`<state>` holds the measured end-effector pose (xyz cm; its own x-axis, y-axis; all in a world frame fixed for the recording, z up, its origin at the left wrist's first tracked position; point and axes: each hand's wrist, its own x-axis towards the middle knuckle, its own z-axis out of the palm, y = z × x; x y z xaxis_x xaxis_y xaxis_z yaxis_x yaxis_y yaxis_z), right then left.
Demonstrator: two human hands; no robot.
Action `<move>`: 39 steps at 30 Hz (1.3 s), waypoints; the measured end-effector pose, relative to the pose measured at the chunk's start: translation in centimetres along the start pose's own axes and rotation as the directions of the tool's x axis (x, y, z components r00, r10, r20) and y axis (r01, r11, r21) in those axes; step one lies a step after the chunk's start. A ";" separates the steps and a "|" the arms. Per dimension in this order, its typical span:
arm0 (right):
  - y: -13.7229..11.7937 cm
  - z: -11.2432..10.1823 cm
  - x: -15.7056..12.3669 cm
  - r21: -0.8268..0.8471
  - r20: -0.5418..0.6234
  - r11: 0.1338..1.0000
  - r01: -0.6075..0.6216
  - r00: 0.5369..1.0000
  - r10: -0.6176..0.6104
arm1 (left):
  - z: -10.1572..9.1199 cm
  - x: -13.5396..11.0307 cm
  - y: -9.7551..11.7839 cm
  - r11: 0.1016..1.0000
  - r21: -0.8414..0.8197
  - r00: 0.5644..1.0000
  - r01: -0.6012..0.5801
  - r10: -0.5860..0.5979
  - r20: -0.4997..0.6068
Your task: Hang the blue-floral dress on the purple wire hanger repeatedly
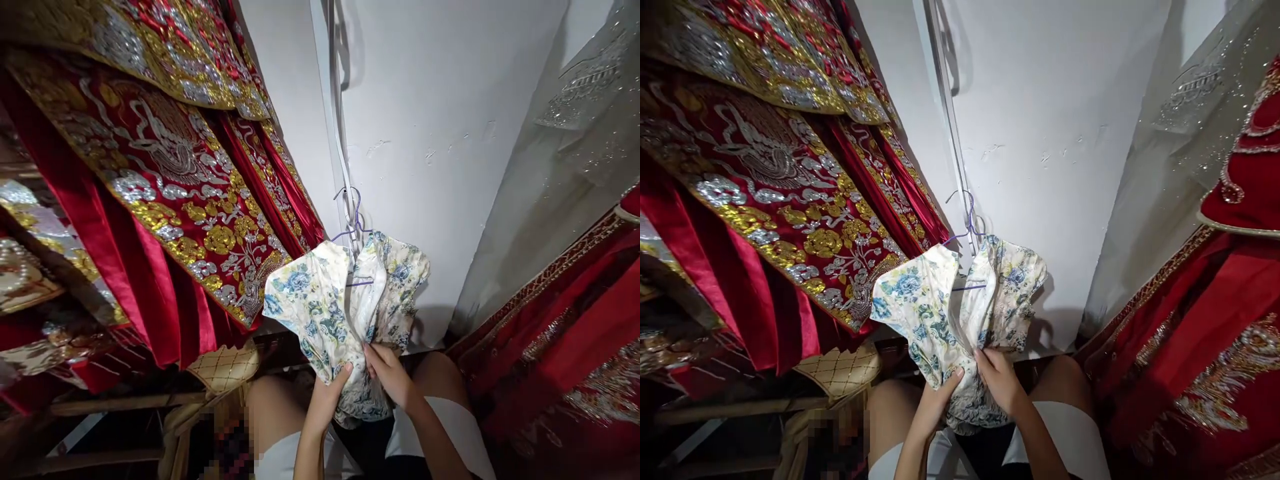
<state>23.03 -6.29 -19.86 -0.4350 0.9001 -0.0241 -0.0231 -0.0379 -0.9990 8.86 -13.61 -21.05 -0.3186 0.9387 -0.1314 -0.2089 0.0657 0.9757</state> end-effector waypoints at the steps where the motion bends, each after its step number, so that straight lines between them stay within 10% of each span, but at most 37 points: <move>1: 0.0 0.0 0.1 -0.008 0.021 1.000 0.005 1.000 -0.005 | -0.2 0.0 0.1 1.000 0.012 1.000 -0.004 0.004 0.006; 12: -0.5 -2.1 0.5 0.023 0.018 0.998 -0.057 0.998 0.057 | -2.1 1.3 2.0 0.997 0.061 0.987 -0.050 0.059 -0.150; 22: -0.2 -1.9 -0.5 -0.029 0.093 0.999 0.036 0.995 -0.033 | 1.3 -0.3 1.2 0.997 0.072 1.000 0.000 -0.001 0.020; 39: -0.1 -3.0 -1.1 -0.080 0.058 0.990 0.113 0.992 -0.109 | -1.2 1.0 0.6 0.999 0.035 0.990 0.017 -0.012 -0.141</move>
<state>26.20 -6.01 -19.87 -0.4815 0.8722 0.0867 0.0000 0.0989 -0.9951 7.29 -13.01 -20.81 -0.4431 0.8808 -0.1667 -0.1820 0.0937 0.9788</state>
